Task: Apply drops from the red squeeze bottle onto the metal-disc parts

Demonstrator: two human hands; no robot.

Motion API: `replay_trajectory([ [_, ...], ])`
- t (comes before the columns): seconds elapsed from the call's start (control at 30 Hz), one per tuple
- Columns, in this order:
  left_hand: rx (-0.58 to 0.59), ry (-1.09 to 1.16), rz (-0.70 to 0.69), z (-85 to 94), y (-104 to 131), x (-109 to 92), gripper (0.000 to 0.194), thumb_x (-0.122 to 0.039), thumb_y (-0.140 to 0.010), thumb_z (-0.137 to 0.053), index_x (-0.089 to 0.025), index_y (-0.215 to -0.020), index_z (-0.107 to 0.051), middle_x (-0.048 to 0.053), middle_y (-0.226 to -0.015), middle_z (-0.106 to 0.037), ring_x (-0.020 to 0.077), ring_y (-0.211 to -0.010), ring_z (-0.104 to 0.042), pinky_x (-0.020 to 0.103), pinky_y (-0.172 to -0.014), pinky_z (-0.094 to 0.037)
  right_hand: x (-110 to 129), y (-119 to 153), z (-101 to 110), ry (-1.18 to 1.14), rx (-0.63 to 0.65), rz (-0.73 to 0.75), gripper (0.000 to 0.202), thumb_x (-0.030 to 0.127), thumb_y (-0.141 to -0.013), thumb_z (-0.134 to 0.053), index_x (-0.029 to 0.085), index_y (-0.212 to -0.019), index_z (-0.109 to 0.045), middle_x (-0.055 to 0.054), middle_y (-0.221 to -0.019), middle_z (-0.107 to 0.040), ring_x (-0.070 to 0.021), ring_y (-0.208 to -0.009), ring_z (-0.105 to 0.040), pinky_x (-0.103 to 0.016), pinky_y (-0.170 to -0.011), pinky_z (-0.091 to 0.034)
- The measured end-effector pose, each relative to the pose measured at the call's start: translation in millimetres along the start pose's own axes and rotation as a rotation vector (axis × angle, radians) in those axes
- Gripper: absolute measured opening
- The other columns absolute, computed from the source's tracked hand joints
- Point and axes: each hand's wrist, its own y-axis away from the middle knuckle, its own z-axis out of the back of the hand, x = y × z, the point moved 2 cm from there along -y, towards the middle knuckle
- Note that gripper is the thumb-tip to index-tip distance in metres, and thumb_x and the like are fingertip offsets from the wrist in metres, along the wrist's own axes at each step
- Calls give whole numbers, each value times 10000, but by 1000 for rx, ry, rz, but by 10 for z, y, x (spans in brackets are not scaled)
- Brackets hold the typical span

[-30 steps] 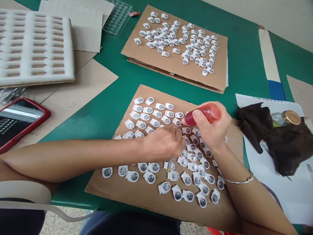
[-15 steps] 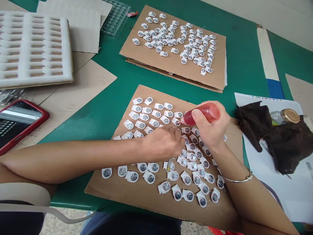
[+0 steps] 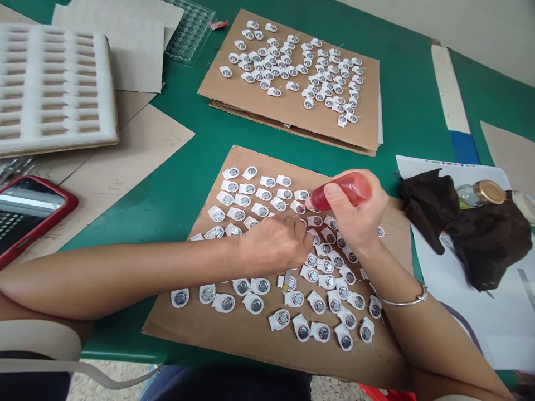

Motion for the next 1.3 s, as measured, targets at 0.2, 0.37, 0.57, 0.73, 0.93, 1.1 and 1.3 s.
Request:
replay_trajectory([
  [0.2,-27,-17,-6,-13,8,-6,248,48,-721,-371,-125,-668,-541,102,-632,-609,181,-543,-572,295,-454,-467,-9,-2,-8,-7,1,-6,308,472,-700,-674,195,-796,-579,-19,-699,-631,-141,-623,-587,-311,-584,-493],
  [0.37,-15,-3,-13,-15,9,2,226,40,-713,-392,-128,-676,-539,99,-637,-604,192,-567,-582,298,-463,-469,-26,-7,-18,-13,-8,-32,315,481,-692,-674,196,-784,-576,-14,-683,-626,-138,-599,-583,-311,-568,-488],
  [0.57,26,-15,-22,-20,6,6,218,35,-736,-408,-117,-690,-557,109,-659,-625,192,-614,-602,304,-504,-503,-29,-22,-17,-5,-18,-30,326,498,-693,-667,198,-781,-576,-16,-699,-631,-144,-625,-591,-321,-591,-493],
  [0.73,15,3,-21,-14,5,13,235,47,-741,-394,-111,-683,-557,105,-641,-618,190,-610,-606,297,-484,-500,-45,-37,-12,21,-38,-34,328,510,-694,-662,200,-769,-580,-23,-715,-638,-146,-636,-587,-332,-606,-496],
  [0.93,4,24,-2,-3,4,20,229,38,-749,-385,-106,-696,-555,104,-640,-605,189,-605,-595,301,-483,-497,-52,-48,5,22,-35,-34,331,510,-706,-649,195,-774,-576,-22,-718,-637,-143,-642,-587,-329,-613,-499],
  [1.1,56,16,4,-18,22,34,233,41,-721,-376,-120,-698,-542,99,-643,-592,190,-608,-579,295,-484,-480,-62,-49,4,10,-17,-72,346,525,-706,-645,198,-778,-561,-17,-705,-632,-143,-625,-586,-339,-618,-510],
  [1.3,28,39,4,-16,21,64,209,44,-705,-407,-123,-699,-532,74,-631,-584,173,-588,-573,273,-475,-458,-48,-55,15,42,-20,-31,337,532,-712,-636,211,-762,-548,-9,-687,-621,-143,-611,-582,-335,-595,-515],
])
